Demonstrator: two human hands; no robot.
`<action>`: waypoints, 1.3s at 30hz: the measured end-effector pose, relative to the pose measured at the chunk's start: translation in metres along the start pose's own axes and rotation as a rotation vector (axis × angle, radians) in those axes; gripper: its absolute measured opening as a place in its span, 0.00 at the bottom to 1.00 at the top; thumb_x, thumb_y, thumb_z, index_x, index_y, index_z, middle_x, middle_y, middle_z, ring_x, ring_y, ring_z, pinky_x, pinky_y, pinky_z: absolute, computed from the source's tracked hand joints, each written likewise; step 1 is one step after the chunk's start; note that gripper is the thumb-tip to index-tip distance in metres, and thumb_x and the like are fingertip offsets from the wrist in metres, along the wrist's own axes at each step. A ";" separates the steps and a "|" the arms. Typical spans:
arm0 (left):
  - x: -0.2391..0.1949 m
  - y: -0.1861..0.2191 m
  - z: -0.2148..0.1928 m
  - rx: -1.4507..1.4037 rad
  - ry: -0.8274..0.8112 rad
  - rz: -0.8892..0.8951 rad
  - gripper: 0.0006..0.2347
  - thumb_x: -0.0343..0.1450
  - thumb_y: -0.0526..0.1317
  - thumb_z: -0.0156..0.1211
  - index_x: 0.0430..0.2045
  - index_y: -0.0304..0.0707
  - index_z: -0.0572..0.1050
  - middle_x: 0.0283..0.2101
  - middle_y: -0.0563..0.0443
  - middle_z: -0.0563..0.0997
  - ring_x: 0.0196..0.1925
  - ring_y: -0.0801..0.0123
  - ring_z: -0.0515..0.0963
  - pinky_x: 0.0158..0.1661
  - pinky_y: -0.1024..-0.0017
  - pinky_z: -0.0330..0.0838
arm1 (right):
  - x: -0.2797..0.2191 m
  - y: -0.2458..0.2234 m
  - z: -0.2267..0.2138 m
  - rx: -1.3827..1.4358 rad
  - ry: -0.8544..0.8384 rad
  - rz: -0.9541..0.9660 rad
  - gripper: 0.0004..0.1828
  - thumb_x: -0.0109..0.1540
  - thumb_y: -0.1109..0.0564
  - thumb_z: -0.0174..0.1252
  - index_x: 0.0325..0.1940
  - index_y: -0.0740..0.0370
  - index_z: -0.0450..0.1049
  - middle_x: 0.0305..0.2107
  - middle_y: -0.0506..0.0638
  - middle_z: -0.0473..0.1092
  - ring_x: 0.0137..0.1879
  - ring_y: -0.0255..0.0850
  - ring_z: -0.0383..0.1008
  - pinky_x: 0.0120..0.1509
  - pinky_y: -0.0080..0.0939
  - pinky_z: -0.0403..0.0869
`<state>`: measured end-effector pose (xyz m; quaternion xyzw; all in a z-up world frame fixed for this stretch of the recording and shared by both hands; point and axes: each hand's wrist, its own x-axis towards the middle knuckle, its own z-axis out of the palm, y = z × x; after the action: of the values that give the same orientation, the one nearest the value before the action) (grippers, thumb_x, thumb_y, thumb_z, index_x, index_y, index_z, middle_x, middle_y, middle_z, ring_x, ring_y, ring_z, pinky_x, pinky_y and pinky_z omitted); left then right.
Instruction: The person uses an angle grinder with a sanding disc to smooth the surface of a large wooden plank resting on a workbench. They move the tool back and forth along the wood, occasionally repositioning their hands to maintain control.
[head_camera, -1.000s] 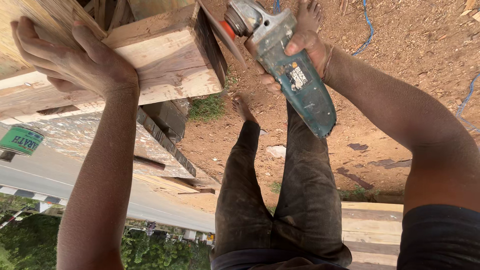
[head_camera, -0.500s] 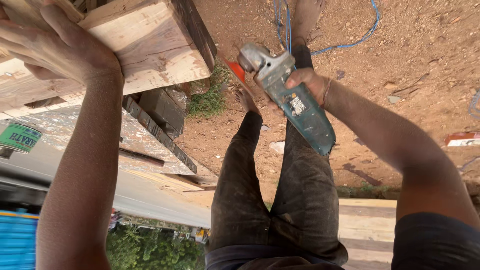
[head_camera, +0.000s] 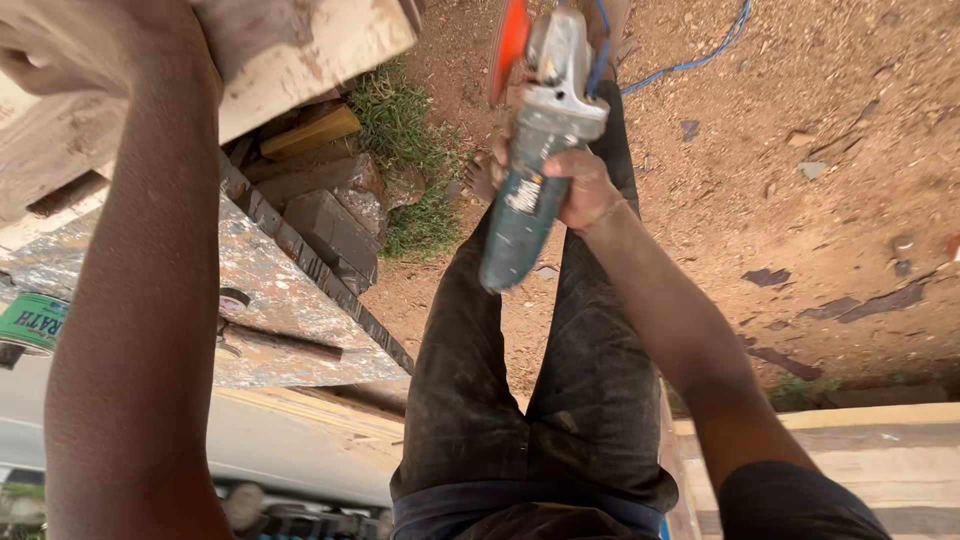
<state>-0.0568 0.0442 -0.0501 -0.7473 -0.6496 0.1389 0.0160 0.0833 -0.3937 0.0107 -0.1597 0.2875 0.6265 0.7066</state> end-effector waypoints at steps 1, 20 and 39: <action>-0.002 0.000 -0.005 -0.025 -0.019 -0.019 0.27 0.78 0.63 0.44 0.63 0.43 0.60 0.65 0.43 0.53 0.71 0.62 0.53 0.73 0.48 0.37 | 0.007 0.014 0.006 -0.077 0.025 -0.088 0.33 0.55 0.53 0.68 0.61 0.66 0.67 0.46 0.57 0.72 0.52 0.49 0.76 0.58 0.52 0.77; -0.015 0.006 -0.038 -0.070 -0.087 0.063 0.33 0.74 0.65 0.52 0.62 0.35 0.58 0.62 0.44 0.56 0.68 0.64 0.56 0.69 0.48 0.45 | 0.070 0.095 -0.008 0.048 0.342 -0.177 0.31 0.58 0.44 0.66 0.56 0.67 0.70 0.41 0.60 0.75 0.42 0.48 0.80 0.47 0.52 0.83; -0.007 0.062 -0.066 -0.205 -0.057 0.126 0.40 0.70 0.66 0.60 0.60 0.27 0.55 0.60 0.46 0.59 0.66 0.65 0.59 0.65 0.49 0.53 | 0.036 0.069 0.026 -0.013 0.146 -0.367 0.33 0.57 0.44 0.67 0.57 0.69 0.69 0.40 0.60 0.75 0.43 0.48 0.80 0.50 0.49 0.82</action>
<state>0.0174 0.0376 0.0017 -0.7802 -0.6122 0.0936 -0.0879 0.0234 -0.3387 0.0184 -0.2591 0.3001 0.4757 0.7852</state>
